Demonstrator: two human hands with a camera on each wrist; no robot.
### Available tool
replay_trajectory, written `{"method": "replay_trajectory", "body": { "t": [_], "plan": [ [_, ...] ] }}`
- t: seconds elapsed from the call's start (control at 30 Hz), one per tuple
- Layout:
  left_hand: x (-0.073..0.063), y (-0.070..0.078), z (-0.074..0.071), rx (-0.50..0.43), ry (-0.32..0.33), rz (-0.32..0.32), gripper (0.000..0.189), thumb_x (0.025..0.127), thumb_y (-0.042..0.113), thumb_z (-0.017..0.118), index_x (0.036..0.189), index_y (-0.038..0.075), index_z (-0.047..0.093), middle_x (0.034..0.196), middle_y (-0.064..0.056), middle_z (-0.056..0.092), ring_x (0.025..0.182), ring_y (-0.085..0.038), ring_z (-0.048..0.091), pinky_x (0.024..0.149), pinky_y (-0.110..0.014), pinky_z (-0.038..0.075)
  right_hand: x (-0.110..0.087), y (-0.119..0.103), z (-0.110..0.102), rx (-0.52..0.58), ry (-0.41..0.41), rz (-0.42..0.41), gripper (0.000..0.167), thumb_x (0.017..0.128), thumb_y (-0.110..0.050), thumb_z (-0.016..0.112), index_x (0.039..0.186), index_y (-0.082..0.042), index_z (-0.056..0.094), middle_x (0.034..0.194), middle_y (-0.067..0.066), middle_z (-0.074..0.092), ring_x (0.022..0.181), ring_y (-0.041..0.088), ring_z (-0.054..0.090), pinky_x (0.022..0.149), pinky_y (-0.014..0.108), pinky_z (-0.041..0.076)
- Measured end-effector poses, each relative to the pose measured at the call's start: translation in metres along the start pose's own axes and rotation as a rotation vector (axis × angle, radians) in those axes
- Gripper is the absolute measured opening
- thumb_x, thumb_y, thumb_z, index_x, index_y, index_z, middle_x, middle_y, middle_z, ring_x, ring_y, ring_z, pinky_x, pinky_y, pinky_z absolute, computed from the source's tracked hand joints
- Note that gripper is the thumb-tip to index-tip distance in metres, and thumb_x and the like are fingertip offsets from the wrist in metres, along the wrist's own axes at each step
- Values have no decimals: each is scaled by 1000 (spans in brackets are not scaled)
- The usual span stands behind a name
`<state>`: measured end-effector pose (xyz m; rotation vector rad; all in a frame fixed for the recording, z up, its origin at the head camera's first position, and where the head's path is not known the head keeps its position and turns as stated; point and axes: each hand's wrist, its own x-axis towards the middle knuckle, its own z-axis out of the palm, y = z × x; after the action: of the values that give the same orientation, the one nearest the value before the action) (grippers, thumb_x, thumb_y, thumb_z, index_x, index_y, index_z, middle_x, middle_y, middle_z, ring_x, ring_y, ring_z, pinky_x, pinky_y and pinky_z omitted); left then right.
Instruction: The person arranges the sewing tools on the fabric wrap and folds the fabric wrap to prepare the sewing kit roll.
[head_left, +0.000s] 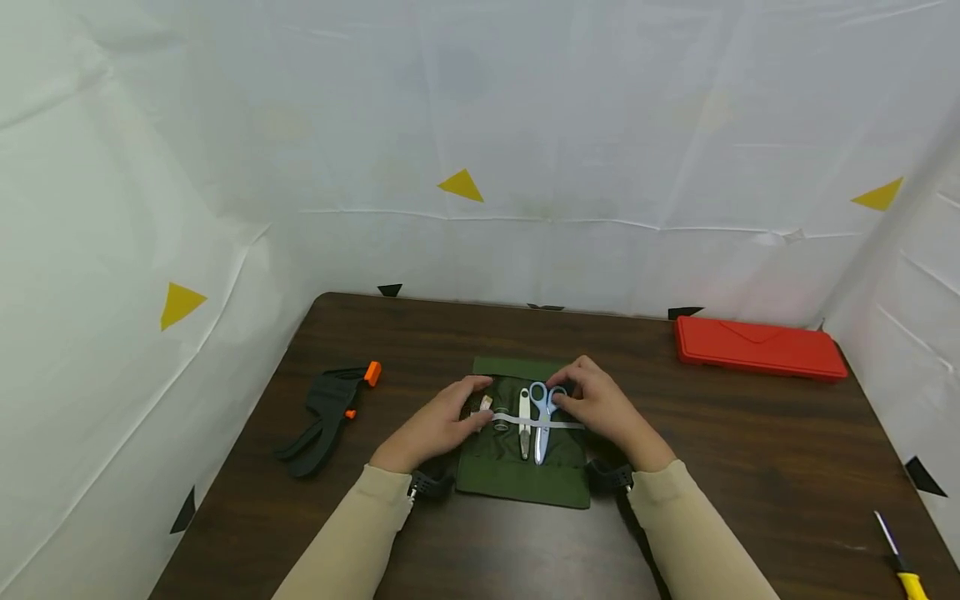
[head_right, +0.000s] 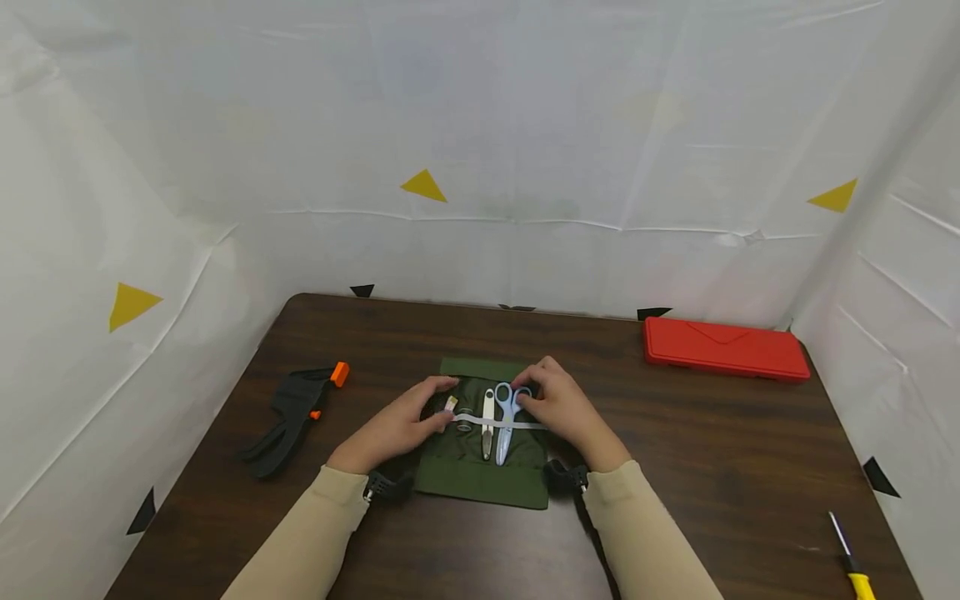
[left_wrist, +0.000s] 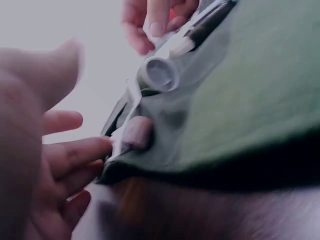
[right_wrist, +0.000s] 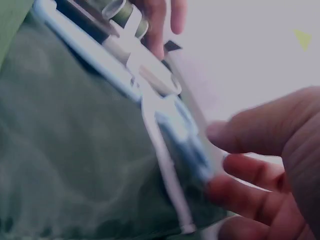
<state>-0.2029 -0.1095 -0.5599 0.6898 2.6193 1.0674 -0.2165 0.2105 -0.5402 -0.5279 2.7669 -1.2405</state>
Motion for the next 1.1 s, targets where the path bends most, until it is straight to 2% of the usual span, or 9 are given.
{"method": "replay_trajectory", "body": {
  "t": [0.1, 0.2, 0.33, 0.47, 0.6, 0.73, 0.9, 1.0, 1.1],
  "plan": [
    [-1, -5, -5, 0, 48, 9, 46, 115, 14, 51, 161, 19, 51, 169, -2, 49, 162, -23, 42, 130, -51, 39, -1, -10, -4, -15, -13, 7, 5, 103, -18, 78, 102, -15, 75, 93, 3, 62, 73, 12, 55, 64, 28, 48],
    [-1, -12, -7, 38, 63, 15, 57, 108, -4, 48, 161, 15, 49, 166, -3, 53, 160, -24, 44, 130, -50, 40, -5, -21, -9, 11, -158, 35, 23, 107, -26, 74, 87, -15, 68, 77, 0, 61, 63, 13, 56, 57, 31, 52],
    [3, -15, -5, 97, 58, 13, 60, 107, 1, 60, 163, 13, 43, 162, -4, 55, 157, -28, 47, 128, -53, 40, -9, -32, -16, 29, -428, 80, 33, 110, -30, 68, 82, -12, 72, 74, 3, 66, 60, 17, 60, 52, 36, 56],
    [5, -7, -5, 182, 62, -4, 62, 107, 10, 67, 164, 12, 42, 162, -8, 55, 154, -34, 47, 128, -58, 37, -12, -36, -21, 20, -542, 137, 28, 110, -25, 67, 89, -11, 79, 82, 6, 73, 73, 21, 68, 57, 37, 60],
    [4, 0, -5, 264, 89, -31, 62, 108, 16, 68, 165, 15, 44, 158, -5, 56, 148, -35, 48, 124, -64, 33, -14, -41, -29, -61, -494, 171, 24, 108, -23, 68, 91, -10, 79, 79, 1, 68, 71, 16, 62, 63, 33, 56],
    [2, 1, -6, 372, 108, -59, 60, 107, 26, 71, 163, 21, 50, 146, -2, 56, 129, -30, 48, 108, -57, 33, -15, -44, -35, -177, -413, 116, 14, 104, -21, 73, 97, -12, 80, 85, -3, 64, 76, 13, 55, 69, 32, 48],
    [0, 0, -5, 418, 122, -46, 52, 101, 39, 81, 146, 18, 66, 119, -1, 52, 104, -24, 37, 91, -49, 24, -16, -39, -36, -266, -357, 37, 22, 99, -20, 80, 115, -4, 79, 112, 10, 67, 97, 22, 64, 86, 41, 57],
    [1, -1, -4, 415, 154, -17, 47, 95, 46, 85, 129, 16, 73, 126, -4, 52, 113, -27, 41, 97, -50, 28, -16, -34, -37, -257, -366, 53, 46, 97, -21, 83, 133, 3, 68, 147, 24, 57, 130, 38, 63, 110, 55, 54],
    [2, -1, -4, 404, 167, 28, 39, 93, 45, 88, 116, 17, 73, 153, -8, 53, 144, -33, 45, 117, -57, 33, -16, -29, -36, -255, -348, 70, 57, 95, -15, 85, 141, 5, 59, 168, 33, 37, 154, 51, 44, 122, 65, 42]
  ]
}}
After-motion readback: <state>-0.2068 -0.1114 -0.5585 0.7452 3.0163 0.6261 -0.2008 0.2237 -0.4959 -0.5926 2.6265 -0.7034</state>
